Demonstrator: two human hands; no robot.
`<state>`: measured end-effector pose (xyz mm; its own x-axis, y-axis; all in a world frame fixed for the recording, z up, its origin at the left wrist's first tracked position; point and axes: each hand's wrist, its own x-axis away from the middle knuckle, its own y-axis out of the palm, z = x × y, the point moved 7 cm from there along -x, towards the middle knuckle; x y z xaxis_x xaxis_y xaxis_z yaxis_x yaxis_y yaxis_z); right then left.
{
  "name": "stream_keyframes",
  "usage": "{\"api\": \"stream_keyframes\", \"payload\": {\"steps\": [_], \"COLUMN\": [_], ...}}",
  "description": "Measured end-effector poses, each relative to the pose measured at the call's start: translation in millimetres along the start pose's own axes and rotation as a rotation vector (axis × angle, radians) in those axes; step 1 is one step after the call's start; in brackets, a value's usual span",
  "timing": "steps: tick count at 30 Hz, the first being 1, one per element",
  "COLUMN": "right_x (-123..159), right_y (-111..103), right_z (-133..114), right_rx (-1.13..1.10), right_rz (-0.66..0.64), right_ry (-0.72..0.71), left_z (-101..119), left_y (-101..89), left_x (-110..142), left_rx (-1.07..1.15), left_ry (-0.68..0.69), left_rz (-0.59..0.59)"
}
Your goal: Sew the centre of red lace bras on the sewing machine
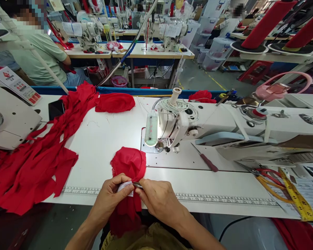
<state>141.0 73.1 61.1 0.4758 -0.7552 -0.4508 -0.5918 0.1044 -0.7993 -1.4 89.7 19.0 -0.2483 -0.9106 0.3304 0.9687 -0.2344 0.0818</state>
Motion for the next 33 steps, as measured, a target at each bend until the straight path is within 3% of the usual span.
{"api": "stream_keyframes", "payload": {"steps": [12, 18, 25, 29, 33], "right_x": [-2, -2, 0, -4, -16], "right_y": [-3, 0, -5, -13, -9], "right_z": [-10, -2, 10, 26, 31], "right_rx": [0.287, 0.061, -0.036, -0.354, -0.615], "right_rz": [0.094, 0.04, 0.012, -0.026, -0.168], "right_ry": [-0.13, -0.01, 0.147, 0.331, 0.325], "left_z": [1, -1, 2, 7, 13], "left_y": [-0.1, -0.2, 1.2, 2.0, 5.0], "left_x": [-2, -1, 3, 4, 1], "left_rx": [-0.001, 0.015, 0.051, -0.01, -0.136], "left_ry": [0.009, -0.014, -0.017, -0.01, 0.047], "left_rz": [0.015, 0.013, -0.023, -0.015, -0.047]}}
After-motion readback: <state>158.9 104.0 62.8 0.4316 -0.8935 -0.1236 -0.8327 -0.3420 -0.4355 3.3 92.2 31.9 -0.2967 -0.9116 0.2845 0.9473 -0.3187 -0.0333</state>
